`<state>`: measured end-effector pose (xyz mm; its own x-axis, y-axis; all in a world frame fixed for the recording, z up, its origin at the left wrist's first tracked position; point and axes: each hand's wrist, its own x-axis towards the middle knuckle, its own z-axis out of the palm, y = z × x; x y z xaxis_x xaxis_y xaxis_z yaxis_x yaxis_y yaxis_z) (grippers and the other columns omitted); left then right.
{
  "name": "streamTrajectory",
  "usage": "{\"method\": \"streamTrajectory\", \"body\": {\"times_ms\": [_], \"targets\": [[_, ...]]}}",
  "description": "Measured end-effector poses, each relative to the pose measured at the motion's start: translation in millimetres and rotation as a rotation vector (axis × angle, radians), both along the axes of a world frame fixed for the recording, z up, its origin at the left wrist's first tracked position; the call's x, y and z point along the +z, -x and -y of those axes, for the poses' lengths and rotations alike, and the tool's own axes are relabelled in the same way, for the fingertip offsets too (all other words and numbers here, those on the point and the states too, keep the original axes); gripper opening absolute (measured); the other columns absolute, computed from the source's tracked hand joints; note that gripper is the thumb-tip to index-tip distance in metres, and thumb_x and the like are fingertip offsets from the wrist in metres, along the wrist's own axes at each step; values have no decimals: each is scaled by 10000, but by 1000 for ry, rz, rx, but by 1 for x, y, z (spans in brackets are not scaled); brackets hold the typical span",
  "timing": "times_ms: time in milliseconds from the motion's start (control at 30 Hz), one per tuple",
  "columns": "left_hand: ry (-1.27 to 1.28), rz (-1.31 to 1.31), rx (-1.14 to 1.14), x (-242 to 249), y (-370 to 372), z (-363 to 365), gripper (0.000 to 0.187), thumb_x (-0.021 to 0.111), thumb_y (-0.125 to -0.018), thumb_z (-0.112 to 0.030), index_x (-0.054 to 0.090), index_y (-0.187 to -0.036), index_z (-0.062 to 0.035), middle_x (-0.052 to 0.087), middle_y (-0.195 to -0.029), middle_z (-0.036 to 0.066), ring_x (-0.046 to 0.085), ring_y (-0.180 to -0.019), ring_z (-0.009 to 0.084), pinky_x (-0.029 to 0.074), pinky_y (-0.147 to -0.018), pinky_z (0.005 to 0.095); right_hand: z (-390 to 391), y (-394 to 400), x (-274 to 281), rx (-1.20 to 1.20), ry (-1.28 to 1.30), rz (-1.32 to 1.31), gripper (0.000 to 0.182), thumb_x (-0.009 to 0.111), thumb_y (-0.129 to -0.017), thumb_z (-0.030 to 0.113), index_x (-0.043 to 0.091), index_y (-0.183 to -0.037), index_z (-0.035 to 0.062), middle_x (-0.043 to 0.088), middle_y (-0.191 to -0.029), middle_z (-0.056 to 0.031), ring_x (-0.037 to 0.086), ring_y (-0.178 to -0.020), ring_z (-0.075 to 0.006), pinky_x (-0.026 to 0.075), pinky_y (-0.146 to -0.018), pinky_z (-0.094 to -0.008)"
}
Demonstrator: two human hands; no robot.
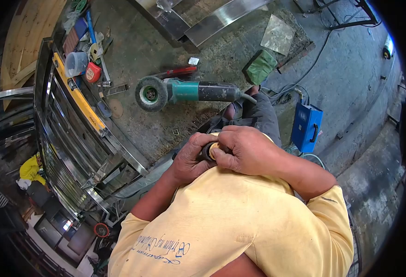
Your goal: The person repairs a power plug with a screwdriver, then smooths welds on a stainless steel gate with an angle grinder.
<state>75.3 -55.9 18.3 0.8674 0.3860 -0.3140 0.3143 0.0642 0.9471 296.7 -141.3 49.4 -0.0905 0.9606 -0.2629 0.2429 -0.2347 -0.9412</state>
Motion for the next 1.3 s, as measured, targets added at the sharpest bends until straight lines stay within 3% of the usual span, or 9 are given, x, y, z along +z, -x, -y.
{"method": "streamTrajectory", "body": {"times_ms": [333,633,833,1033,1300], "targets": [[-42,5,-65,-5,9,1,559,816,-838,-143,577,-1341,-94,620,-1185,113,592,-1085,300,475,-961,408,1,0,6,147,-66,44,311,614,-967,289,646,-866,-3,607,-836,-192,629,-805,-410,507,-714,-502],[-352,26,-177,19,3,-6,631,811,-837,-161,547,-1405,-81,626,-1206,112,590,-1031,321,459,-958,431,3,-2,18,268,-13,92,350,592,-977,307,654,-931,-34,649,-966,-226,653,-909,-424,509,-832,-512],[-548,167,-94,18,1,-3,656,818,-818,-151,544,-1408,-74,642,-1246,114,611,-1059,326,459,-962,444,10,3,23,184,-108,84,323,628,-959,271,636,-900,-46,620,-961,-211,637,-913,-401,513,-831,-495],[-414,242,-40,14,2,-4,595,844,-757,-64,582,-1290,-95,666,-1234,96,632,-1101,311,458,-989,453,18,2,21,138,-61,15,285,628,-958,248,634,-901,-31,606,-938,-194,627,-919,-381,512,-816,-476],[-273,225,-85,-5,7,-6,614,877,-736,-50,580,-1273,-72,670,-1199,131,650,-1078,313,513,-937,427,26,2,-6,74,36,-178,304,612,-974,270,648,-935,-28,605,-939,-192,629,-918,-384,505,-812,-476]]}}
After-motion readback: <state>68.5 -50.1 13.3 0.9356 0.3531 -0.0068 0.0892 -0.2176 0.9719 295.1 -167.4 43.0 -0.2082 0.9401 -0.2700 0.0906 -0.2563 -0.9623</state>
